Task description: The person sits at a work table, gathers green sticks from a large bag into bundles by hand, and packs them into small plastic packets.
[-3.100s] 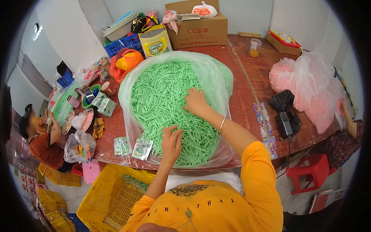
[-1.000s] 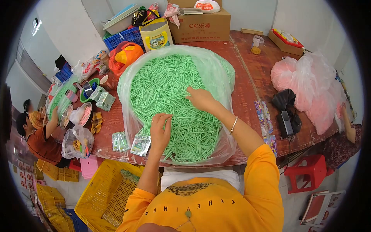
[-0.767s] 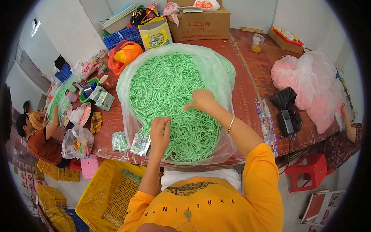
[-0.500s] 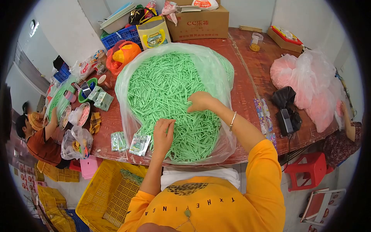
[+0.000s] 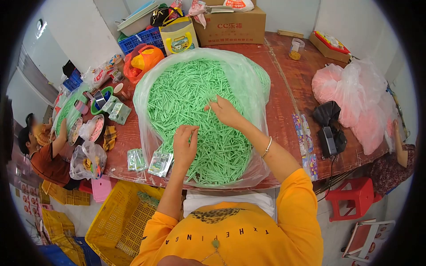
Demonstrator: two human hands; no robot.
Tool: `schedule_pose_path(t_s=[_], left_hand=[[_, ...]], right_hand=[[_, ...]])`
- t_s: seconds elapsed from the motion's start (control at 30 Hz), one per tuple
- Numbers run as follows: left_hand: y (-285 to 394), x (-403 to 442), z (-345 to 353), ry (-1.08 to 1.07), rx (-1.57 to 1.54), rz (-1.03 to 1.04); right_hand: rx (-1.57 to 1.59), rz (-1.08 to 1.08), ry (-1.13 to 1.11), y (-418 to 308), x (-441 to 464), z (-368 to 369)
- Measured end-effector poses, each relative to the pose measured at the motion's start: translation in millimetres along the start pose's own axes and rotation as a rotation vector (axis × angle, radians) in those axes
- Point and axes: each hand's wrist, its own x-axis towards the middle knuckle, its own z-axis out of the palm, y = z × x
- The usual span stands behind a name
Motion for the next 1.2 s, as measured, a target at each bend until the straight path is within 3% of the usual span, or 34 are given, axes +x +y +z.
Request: schedule_pose_path(t_s=[0.07,0.1,0.17,0.27,0.33,0.4,0.47,0.53,0.7,0.73,0.8,0.83,0.9,0.93,0.97,1.03,1.07,1.1,1.17,1.2], left_hand=[[-0.2,1.8,1.1,0.000,0.007,0.017],[1.1,2.3,1.5,0.001,0.010,0.019],[1.9,2.2,4.6,0.006,0.019,0.016],[1.9,0.4,10.5,-0.001,-0.001,0.025],[5.0,0.6,14.4,-0.005,0.005,0.029],[7.9,0.3,16.8,0.003,0.012,0.014],[8.1,0.7,19.7,-0.014,-0.016,-0.008],[10.5,-0.2,19.1,-0.018,-0.020,-0.031],[2.7,6.3,20.9,-0.025,-0.241,-0.193],[2.7,8.0,23.2,-0.053,-0.450,-0.343],[7.8,14.8,26.3,-0.093,-0.907,-0.600],[15.2,16.8,28.7,-0.097,-0.910,-0.598],[28.7,19.0,36.5,-0.060,-1.291,-0.786],[25.9,19.5,43.2,-0.094,-1.523,-0.764],[24.0,21.9,45.6,-0.099,-1.524,-0.765],[32.1,34.0,43.7,-0.090,-1.431,-0.599],[32.9,35.4,37.2,-0.136,-1.373,-0.655],[28.0,32.8,33.6,-0.135,-1.030,-0.518],[17.3,26.9,22.1,-0.052,-0.347,-0.190],[15.5,27.5,12.8,-0.056,-0.353,-0.165]], right_hand=[[0.591,0.271,0.057,-3.4,-3.7,7.0],[0.591,0.270,0.057,-1.5,-5.6,9.2],[0.878,0.378,0.096,4.0,-7.0,14.7],[0.962,0.471,0.094,-9.5,-11.3,6.6],[0.919,0.437,0.037,-2.9,-12.3,4.8],[0.738,0.389,0.136,-1.3,-14.8,3.4],[0.796,0.303,0.149,9.6,-11.3,1.4],[0.471,0.176,0.276,10.7,-10.6,1.9],[0.604,0.098,0.228,-4.6,-13.0,4.7],[0.596,0.100,0.243,-9.6,-13.8,7.0],[0.893,0.156,0.217,-20.0,-15.6,11.8],[0.853,0.066,0.222,-17.7,-14.9,15.1],[0.813,0.116,0.225,-29.2,-20.3,19.0],[0.775,0.166,0.229,-34.8,-23.1,21.9],[0.605,0.151,0.202,-32.9,-25.0,26.5],[0.573,0.143,0.175,-36.3,-29.3,26.6],[0.541,0.134,0.143,-37.6,-30.0,25.9],[0.594,0.005,0.211,-33.6,-26.8,28.9],[0.495,-0.040,0.218,-27.9,-28.6,24.5],[0.396,-0.086,0.214,-24.6,-30.4,23.2]])
